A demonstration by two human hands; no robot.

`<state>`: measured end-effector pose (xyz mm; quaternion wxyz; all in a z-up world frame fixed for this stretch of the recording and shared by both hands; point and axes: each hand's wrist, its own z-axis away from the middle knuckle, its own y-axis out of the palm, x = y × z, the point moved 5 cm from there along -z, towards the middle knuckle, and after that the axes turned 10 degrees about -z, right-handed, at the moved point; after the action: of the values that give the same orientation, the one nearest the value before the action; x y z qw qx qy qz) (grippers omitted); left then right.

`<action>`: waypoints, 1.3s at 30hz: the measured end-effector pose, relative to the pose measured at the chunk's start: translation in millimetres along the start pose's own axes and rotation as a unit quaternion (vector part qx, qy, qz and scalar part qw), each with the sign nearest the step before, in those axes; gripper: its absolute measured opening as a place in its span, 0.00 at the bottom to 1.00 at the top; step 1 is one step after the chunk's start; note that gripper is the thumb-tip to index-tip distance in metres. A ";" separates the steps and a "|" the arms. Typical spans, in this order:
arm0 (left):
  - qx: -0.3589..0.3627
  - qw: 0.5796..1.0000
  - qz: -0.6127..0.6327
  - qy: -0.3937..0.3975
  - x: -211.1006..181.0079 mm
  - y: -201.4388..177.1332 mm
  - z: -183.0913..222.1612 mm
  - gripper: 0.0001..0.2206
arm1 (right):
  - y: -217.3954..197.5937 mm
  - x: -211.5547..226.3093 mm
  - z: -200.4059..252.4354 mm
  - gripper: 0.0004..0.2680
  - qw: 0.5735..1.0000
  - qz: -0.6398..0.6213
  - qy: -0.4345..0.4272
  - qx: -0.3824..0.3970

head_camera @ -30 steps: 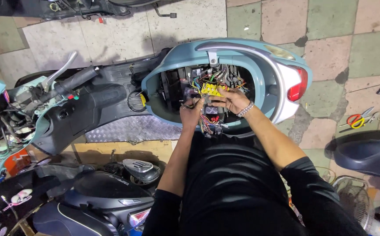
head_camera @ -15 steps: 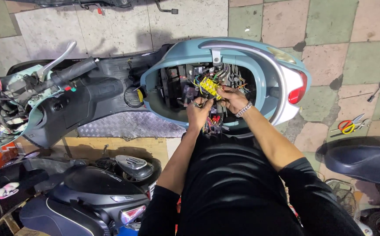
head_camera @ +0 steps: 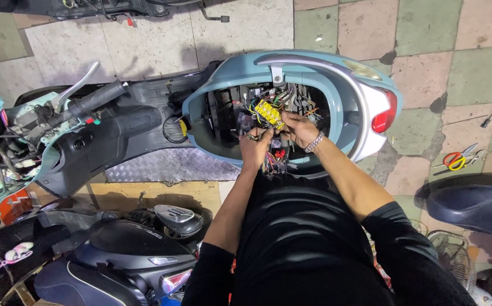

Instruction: Connecting a wiring harness to an electronic controller and installing it into the body of a scooter.

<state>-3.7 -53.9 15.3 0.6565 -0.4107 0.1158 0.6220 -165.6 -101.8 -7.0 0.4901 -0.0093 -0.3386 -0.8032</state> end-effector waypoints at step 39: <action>-0.012 0.995 -0.091 0.026 0.1 -3.4 -10.4 0.09 | -26.9 -14.4 -24.0 0.17 0.993 0.072 -0.077 0.055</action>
<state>3.2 -60.5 10.0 0.7024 -0.4436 0.0875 0.5497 -171.9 -96.1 -45.0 0.5185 -0.0687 -0.4177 -0.7429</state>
